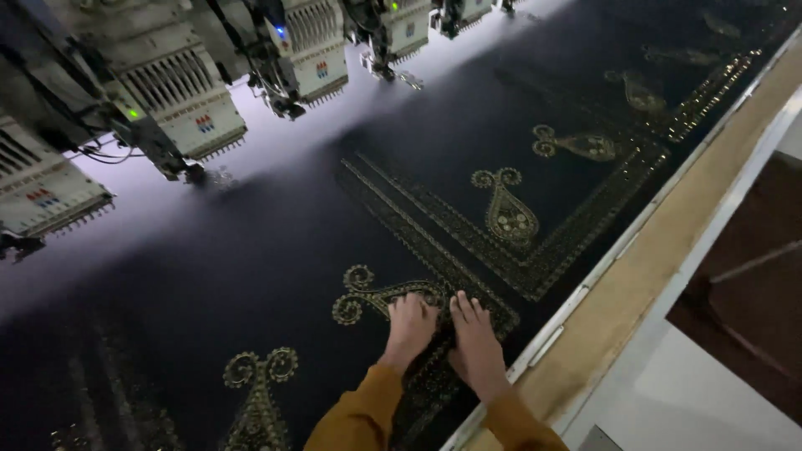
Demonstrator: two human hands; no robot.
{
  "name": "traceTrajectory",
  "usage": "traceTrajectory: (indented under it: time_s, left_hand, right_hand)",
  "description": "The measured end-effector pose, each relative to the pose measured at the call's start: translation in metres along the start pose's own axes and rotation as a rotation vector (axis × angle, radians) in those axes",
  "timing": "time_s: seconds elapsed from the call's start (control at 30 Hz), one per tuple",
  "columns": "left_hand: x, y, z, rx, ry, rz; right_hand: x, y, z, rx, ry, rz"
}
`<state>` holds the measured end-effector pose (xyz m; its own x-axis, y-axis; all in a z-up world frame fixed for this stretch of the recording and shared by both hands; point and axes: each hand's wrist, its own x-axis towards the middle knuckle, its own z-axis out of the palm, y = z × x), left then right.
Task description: The person threads needles on a multi-head embroidery machine and then smooths the black fabric with gold embroidery patterns. The person repeatedly threads the needle area and checks the fabric surface.
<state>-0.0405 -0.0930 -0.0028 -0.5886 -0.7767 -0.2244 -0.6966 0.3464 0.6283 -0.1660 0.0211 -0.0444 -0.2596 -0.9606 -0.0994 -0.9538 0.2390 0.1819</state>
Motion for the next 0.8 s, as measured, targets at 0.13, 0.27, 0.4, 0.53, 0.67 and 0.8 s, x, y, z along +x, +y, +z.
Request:
traceTrajectory:
  time_s: [0.13,0.27,0.4,0.53,0.67,0.8]
  left_hand:
    - [0.005,-0.002,0.004,-0.136,0.157,0.107]
    - [-0.023,0.035,-0.028,-0.212,0.121,0.051]
    - [-0.042,0.040,-0.037,-0.288,0.040,-0.020]
    - [-0.071,0.026,-0.064,-0.269,0.053,-0.156]
    - [-0.071,-0.019,-0.072,-0.213,0.156,-0.112]
    - [-0.038,-0.043,-0.056,-0.244,0.261,0.122]
  right_hand:
    - [-0.008,-0.008,-0.048,0.370,-0.046,0.061]
    - [-0.012,-0.013,-0.050,0.306,-0.008,0.065]
    - [-0.014,-0.011,-0.037,0.316,0.052,0.045]
    - [-0.018,-0.019,-0.089,0.471,-0.142,0.103]
    - [-0.013,-0.018,-0.084,0.500,-0.155,0.134]
    - [-0.011,-0.022,-0.086,0.494,-0.182,0.064]
